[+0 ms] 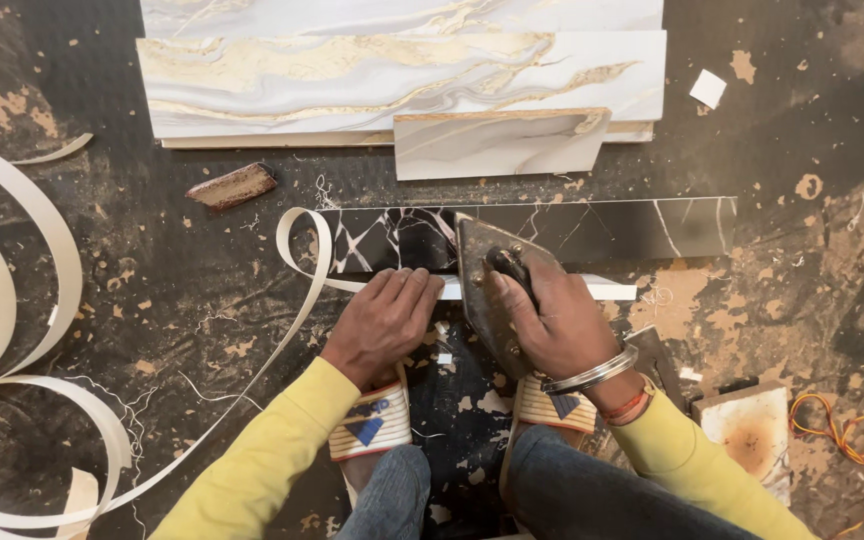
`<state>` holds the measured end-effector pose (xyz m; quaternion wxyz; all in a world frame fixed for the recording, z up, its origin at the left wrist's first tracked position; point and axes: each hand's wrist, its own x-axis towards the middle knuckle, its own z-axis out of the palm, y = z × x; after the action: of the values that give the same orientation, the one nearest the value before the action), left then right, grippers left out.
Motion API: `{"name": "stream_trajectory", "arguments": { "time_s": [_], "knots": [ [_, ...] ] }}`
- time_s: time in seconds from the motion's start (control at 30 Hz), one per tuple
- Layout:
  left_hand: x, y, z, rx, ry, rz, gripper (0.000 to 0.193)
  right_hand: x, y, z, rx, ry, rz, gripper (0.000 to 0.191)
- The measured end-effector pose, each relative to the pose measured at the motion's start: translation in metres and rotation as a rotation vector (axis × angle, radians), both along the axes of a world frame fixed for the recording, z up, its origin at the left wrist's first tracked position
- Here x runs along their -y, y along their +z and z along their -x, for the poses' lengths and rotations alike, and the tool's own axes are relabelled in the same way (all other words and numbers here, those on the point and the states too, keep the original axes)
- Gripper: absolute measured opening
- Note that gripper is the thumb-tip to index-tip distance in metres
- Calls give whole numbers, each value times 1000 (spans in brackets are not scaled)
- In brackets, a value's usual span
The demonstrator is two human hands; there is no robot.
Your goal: The person sits on the floor and applies white edge banding tape to the edges of laminated boards. They align the tape along a board edge, press it with a hand-held iron to heat-activate the adhesive, then press and run fingers along the taped edge to secure it, working on multiple board edges.
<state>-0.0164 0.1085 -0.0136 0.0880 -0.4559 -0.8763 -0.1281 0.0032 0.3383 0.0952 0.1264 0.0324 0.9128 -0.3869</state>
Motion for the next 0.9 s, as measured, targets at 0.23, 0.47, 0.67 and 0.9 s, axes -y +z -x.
{"name": "stream_trajectory", "arguments": {
  "time_s": [0.23,0.47,0.67,0.9],
  "knots": [
    [20,-12,-4,141,101,-151,26,13,1,9,24,47,26,31],
    [25,-36,-11,440,217,-444,29,26,2,13,95,53,-15,32],
    [14,-38,-22,414,365,-525,26,39,1,18,86,57,34,32],
    [7,-40,-30,476,500,-552,29,52,-2,22,-10,111,27,34]
  ]
}}
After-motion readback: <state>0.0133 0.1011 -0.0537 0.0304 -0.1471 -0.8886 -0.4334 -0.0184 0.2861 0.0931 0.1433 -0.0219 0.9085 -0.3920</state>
